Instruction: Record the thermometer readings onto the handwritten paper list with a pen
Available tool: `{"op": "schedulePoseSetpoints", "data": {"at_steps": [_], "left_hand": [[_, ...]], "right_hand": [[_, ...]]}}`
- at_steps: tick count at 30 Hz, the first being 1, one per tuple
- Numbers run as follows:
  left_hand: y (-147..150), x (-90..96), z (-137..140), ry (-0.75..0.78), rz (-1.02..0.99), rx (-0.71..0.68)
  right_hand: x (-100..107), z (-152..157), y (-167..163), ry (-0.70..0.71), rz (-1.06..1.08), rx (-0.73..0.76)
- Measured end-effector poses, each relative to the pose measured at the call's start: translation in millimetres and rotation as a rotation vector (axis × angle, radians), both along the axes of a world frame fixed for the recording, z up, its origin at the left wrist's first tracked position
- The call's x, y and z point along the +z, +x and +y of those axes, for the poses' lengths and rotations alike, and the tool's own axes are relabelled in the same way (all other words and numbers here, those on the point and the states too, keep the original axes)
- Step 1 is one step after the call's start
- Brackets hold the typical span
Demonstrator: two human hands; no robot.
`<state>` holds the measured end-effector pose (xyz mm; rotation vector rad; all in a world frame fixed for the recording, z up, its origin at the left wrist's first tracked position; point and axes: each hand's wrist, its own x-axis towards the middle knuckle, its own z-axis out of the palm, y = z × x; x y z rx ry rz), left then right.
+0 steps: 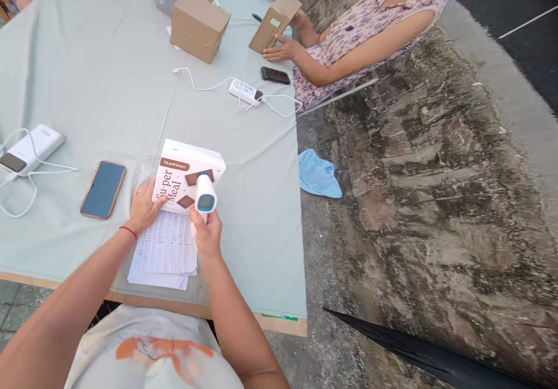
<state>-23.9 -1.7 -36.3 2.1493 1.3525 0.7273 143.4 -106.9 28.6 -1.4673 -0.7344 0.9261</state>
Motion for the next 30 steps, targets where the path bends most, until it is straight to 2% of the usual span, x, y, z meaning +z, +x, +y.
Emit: {"op": "schedulePoseSetpoints", "data": {"at_steps": [7,12,16,20,23,26,30], "left_hand": [[-3.2,0.5,4.7,0.034,-0.008,-0.001],[-8.2,3.6,7.0,0.043,-0.034,-0.001],[-11.3,15.3,8.2,-0.012,-0.116,-0.030],[-16.3,33.1,10.6,-0.142,-0.260,-0.128],[-22.8,45.9,15.7,-0.354,-0.359,-0.173],[-28.1,57.3,21.5,-0.532,-0.377,-0.202],[-23.1,68.1,27.1,-0.521,-0.358,-0.219]], "right_hand": [[13.1,3.4,-5.5,0.023,0.130,0.035],[14.2,-16.8,-2.5,0.015,0.185,0.071],[13.8,-38.4,2.0,-0.005,0.229,0.087],[16.0,-58.4,9.7,-0.033,0.243,0.066],[15.6,-73.0,17.5,-0.045,0.233,0.041],[12.2,-86.2,24.1,-0.062,0.259,0.009],[12.8,-94.8,27.2,-0.065,0.334,-0.022]]}}
